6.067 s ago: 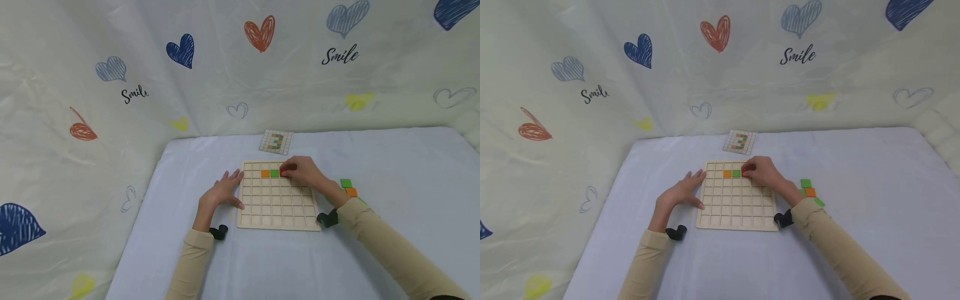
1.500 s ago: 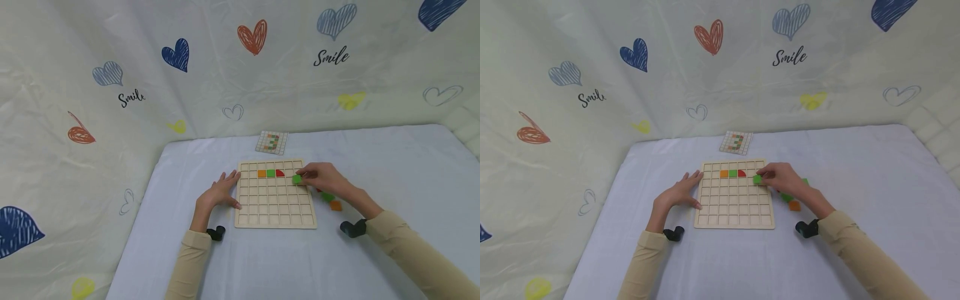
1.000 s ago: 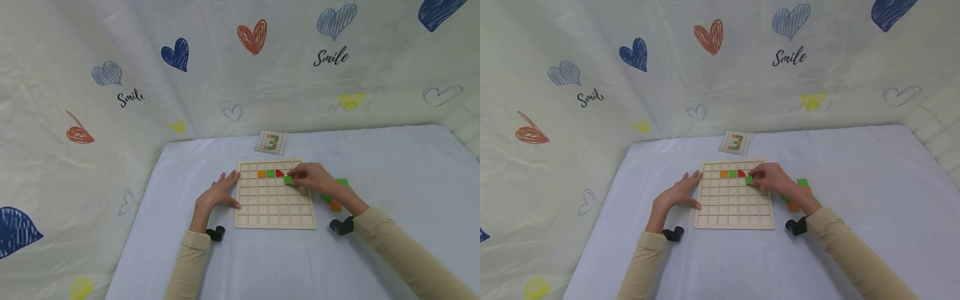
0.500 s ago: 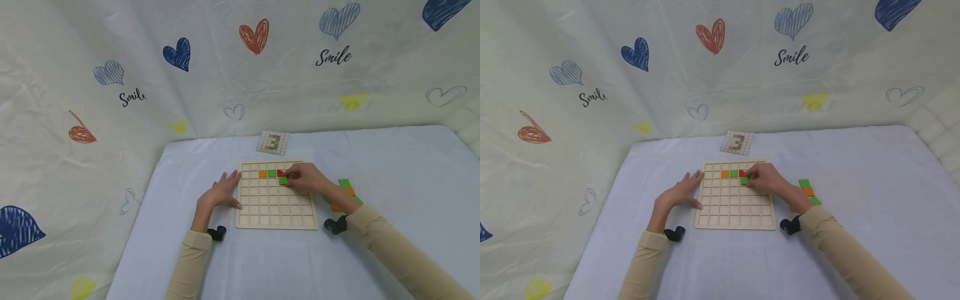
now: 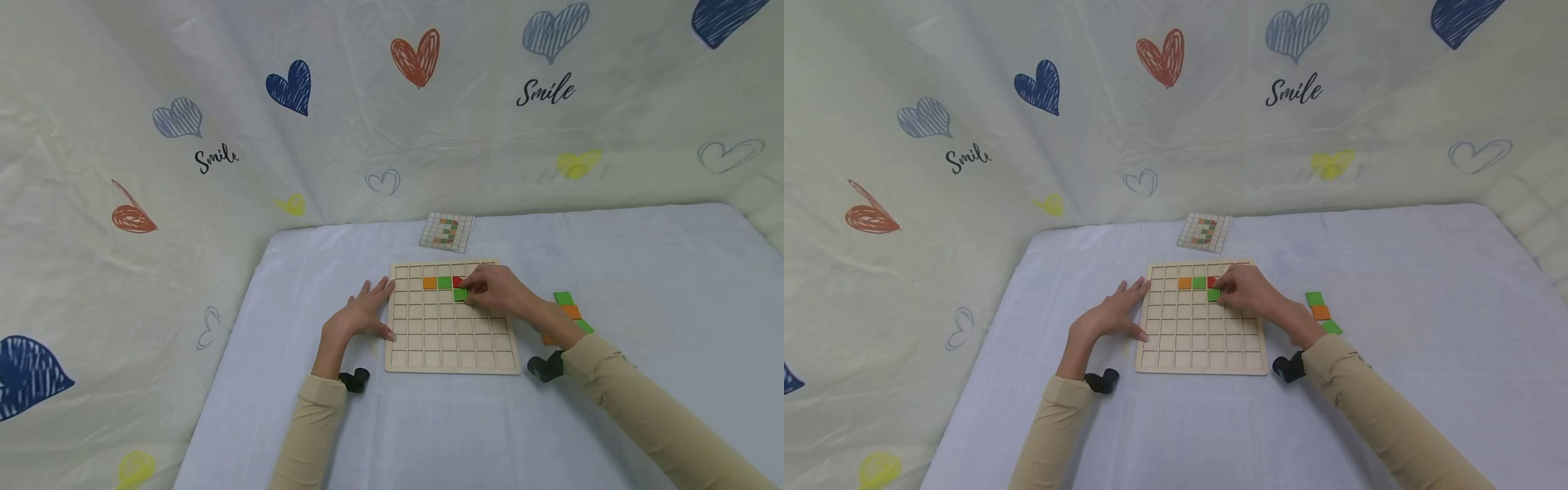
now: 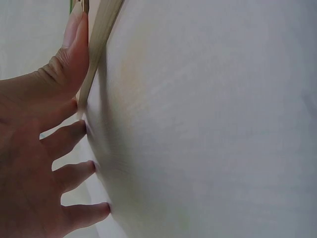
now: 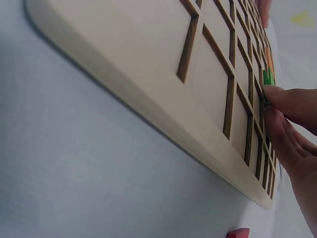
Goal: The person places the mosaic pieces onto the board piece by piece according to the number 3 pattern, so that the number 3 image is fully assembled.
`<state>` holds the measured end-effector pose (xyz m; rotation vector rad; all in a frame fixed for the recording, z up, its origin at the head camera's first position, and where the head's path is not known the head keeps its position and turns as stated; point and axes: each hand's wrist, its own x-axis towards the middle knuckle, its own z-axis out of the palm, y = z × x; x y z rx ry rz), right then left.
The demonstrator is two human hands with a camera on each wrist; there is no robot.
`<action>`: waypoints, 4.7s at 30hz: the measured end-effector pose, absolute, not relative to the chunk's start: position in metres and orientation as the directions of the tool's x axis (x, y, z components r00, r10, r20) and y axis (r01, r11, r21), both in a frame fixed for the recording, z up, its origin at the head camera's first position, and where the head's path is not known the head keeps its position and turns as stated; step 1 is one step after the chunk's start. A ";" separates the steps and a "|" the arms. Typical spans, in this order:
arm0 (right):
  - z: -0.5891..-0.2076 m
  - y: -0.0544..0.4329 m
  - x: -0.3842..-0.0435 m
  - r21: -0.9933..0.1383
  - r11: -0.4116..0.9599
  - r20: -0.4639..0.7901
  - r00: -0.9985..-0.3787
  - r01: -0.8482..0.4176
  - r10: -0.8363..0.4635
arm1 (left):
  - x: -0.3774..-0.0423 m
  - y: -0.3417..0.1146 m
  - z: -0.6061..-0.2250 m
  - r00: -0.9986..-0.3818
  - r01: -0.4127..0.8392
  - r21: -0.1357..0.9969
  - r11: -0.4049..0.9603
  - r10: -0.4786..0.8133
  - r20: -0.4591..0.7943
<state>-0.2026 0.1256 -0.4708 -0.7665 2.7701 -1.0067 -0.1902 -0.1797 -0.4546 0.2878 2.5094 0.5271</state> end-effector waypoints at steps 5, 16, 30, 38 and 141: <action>-0.472 0.126 -0.203 -0.631 0.661 0.061 -0.875 -0.406 -0.480 | -0.190 -0.178 -0.451 -0.822 0.092 0.433 0.897 0.314 -0.475; -0.471 0.127 -0.203 -0.632 0.677 0.031 -0.886 -0.376 -0.463 | -0.189 -0.177 -0.447 -0.826 0.094 0.446 0.890 0.319 -0.464; -0.470 0.141 -0.196 -0.645 0.682 0.031 -0.903 -0.346 -0.429 | -0.186 -0.177 -0.444 -0.828 0.095 0.453 0.887 0.323 -0.459; -0.469 0.155 -0.189 -0.645 0.678 0.042 -0.901 -0.354 -0.431 | -0.185 -0.178 -0.443 -0.828 0.096 0.459 0.883 0.327 -0.455; -0.456 0.205 -0.134 -0.696 0.666 -0.022 -0.919 -0.268 -0.393 | -0.181 -0.177 -0.440 -0.837 0.102 0.466 0.879 0.329 -0.438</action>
